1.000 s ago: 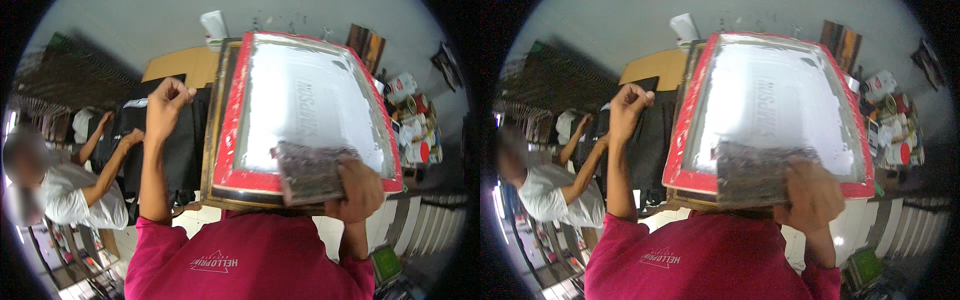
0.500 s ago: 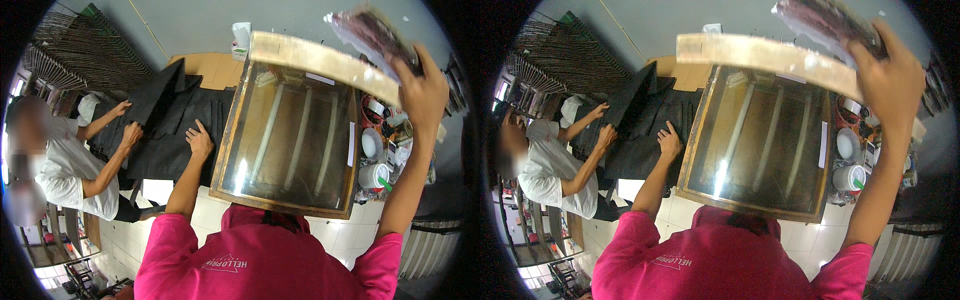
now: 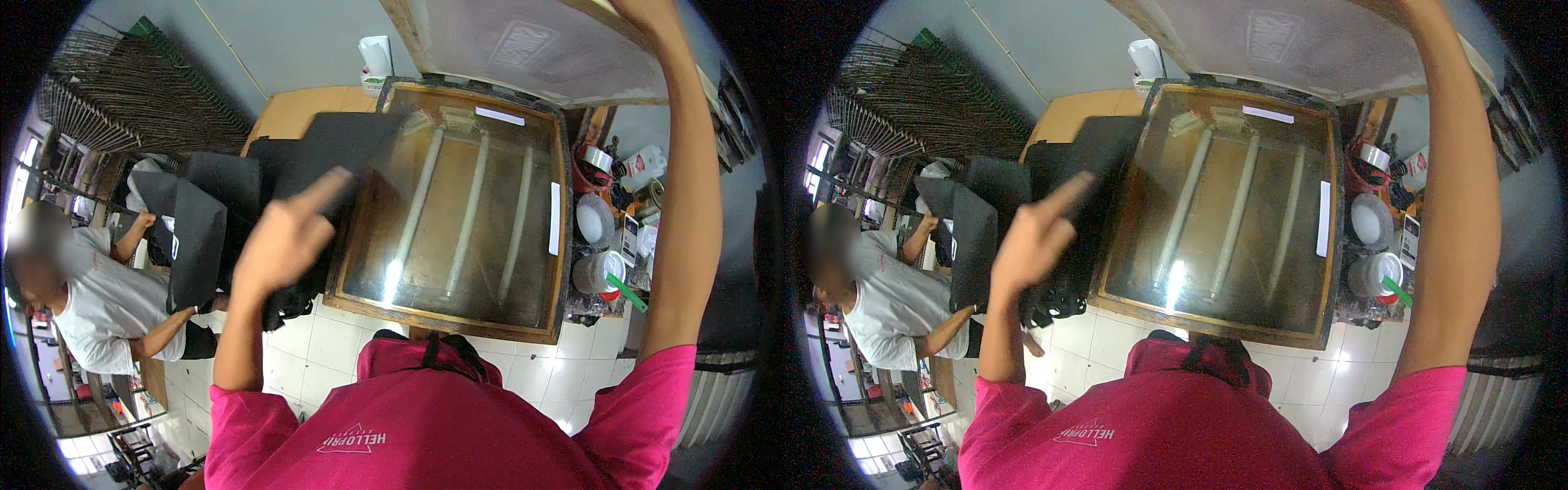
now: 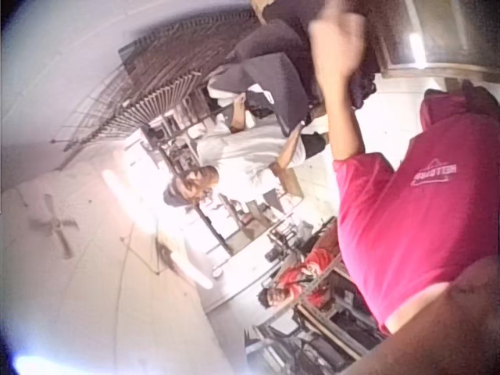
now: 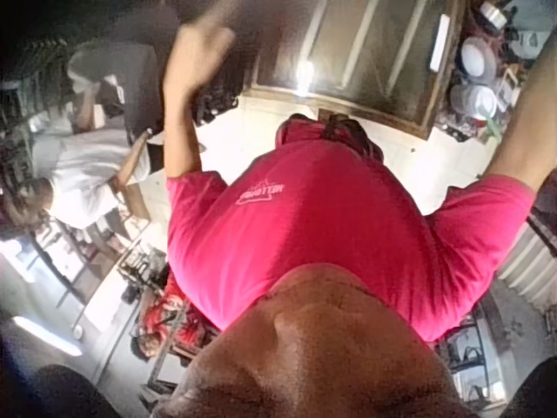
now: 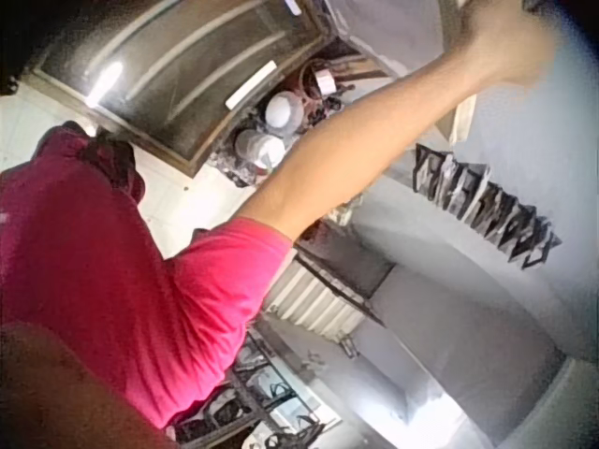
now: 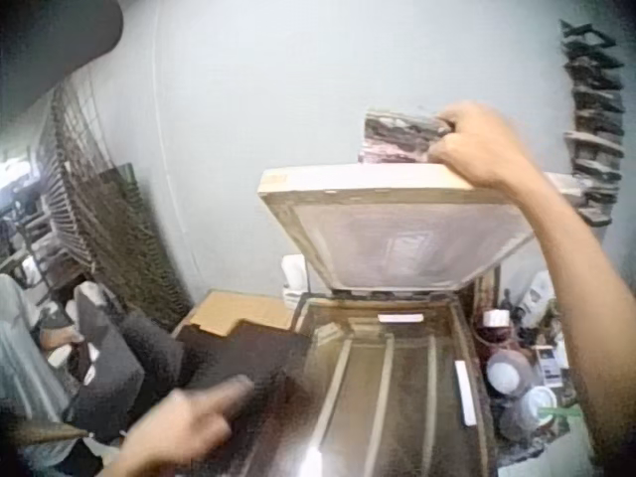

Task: The person performs screen printing on black tote bags using a squeegee and white ink. They spread the ink across the screen, lift the frame to reveal the printed logo, and repeat the process for multiple bags.

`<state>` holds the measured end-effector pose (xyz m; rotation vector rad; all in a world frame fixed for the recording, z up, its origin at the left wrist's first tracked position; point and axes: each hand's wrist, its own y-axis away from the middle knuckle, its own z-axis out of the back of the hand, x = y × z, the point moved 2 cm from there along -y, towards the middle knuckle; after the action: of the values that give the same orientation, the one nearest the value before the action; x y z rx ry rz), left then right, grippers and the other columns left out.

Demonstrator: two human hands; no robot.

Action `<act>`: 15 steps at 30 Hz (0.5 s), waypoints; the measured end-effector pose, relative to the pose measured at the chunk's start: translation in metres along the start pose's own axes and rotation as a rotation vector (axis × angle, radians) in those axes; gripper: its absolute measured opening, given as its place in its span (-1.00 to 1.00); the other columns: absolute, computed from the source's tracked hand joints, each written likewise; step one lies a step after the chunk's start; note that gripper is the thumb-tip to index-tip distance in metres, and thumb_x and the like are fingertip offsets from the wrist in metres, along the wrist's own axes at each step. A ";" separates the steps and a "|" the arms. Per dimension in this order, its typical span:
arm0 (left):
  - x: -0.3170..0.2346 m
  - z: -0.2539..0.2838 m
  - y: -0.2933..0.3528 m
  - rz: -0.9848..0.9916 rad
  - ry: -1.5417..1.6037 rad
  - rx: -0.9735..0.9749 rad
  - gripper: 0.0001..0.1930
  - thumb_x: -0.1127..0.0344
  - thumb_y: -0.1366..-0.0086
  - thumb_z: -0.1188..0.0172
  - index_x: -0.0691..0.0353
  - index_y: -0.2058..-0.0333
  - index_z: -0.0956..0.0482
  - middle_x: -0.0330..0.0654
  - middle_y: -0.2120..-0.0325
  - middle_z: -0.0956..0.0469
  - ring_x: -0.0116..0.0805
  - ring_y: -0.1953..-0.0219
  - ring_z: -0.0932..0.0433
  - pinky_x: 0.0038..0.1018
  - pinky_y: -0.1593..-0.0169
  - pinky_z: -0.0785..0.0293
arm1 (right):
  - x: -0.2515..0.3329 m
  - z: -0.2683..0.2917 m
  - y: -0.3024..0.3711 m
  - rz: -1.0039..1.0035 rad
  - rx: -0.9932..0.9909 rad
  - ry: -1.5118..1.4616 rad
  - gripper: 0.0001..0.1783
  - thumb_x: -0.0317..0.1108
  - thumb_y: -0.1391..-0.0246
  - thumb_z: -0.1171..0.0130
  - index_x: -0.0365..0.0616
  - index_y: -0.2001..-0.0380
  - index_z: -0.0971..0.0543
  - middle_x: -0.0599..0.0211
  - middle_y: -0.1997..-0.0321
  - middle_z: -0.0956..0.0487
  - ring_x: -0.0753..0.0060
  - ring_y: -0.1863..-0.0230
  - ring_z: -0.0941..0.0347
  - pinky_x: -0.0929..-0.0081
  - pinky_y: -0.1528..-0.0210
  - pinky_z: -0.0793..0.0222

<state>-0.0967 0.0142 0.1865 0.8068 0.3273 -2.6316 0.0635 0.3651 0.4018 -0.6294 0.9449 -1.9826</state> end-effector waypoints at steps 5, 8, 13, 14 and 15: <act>-0.049 -0.141 0.052 -0.181 -0.089 0.557 -0.06 -0.32 -0.37 -0.09 0.05 -0.52 0.03 0.13 -0.47 -0.08 0.02 -0.53 -0.04 0.18 -0.50 0.06 | -0.004 -0.015 -0.024 0.029 0.041 -0.028 -0.55 -0.14 0.22 -0.29 -0.21 0.26 -0.73 -0.16 0.23 -0.69 -0.16 0.18 -0.63 0.10 0.08 -0.50; -0.020 -0.206 0.062 -0.179 -0.131 0.513 -0.12 -0.24 -0.41 -0.08 0.18 -0.48 -0.06 0.24 -0.45 -0.10 0.08 -0.51 -0.07 0.11 -0.50 0.01 | -0.005 -0.018 -0.026 0.063 0.073 -0.003 -0.55 -0.15 0.21 -0.23 -0.20 0.25 -0.75 -0.17 0.23 -0.70 -0.17 0.16 -0.64 0.06 0.06 -0.52; -0.071 -0.184 -0.033 -0.002 0.130 0.399 -0.23 -0.15 -0.45 -0.07 0.30 -0.40 -0.23 0.30 -0.35 -0.26 0.19 -0.42 -0.23 0.00 -0.47 -0.09 | -0.015 -0.013 -0.026 0.039 0.111 0.026 -0.56 -0.19 0.15 -0.15 -0.18 0.23 -0.76 -0.18 0.18 -0.70 -0.19 0.10 -0.64 0.05 0.02 -0.53; -0.063 -0.199 -0.048 -0.139 0.120 0.241 -0.25 -0.14 -0.45 -0.08 0.31 -0.39 -0.25 0.30 -0.33 -0.29 0.21 -0.40 -0.26 -0.02 -0.47 -0.11 | -0.013 -0.016 -0.029 0.045 0.106 0.015 -0.57 -0.19 0.13 -0.14 -0.19 0.23 -0.76 -0.18 0.18 -0.70 -0.19 0.09 -0.65 0.06 0.01 -0.54; -0.057 -0.220 -0.068 -0.212 0.113 0.188 -0.23 -0.17 -0.43 -0.08 0.26 -0.40 -0.24 0.29 -0.36 -0.26 0.20 -0.42 -0.22 0.01 -0.48 -0.07 | -0.009 -0.020 -0.030 0.055 0.105 0.008 -0.57 -0.19 0.11 -0.13 -0.20 0.23 -0.76 -0.18 0.17 -0.70 -0.19 0.07 -0.65 0.06 0.00 -0.54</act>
<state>0.0274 0.1625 0.0493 1.0367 0.2073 -2.8523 0.0400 0.3915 0.4136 -0.5323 0.8481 -1.9729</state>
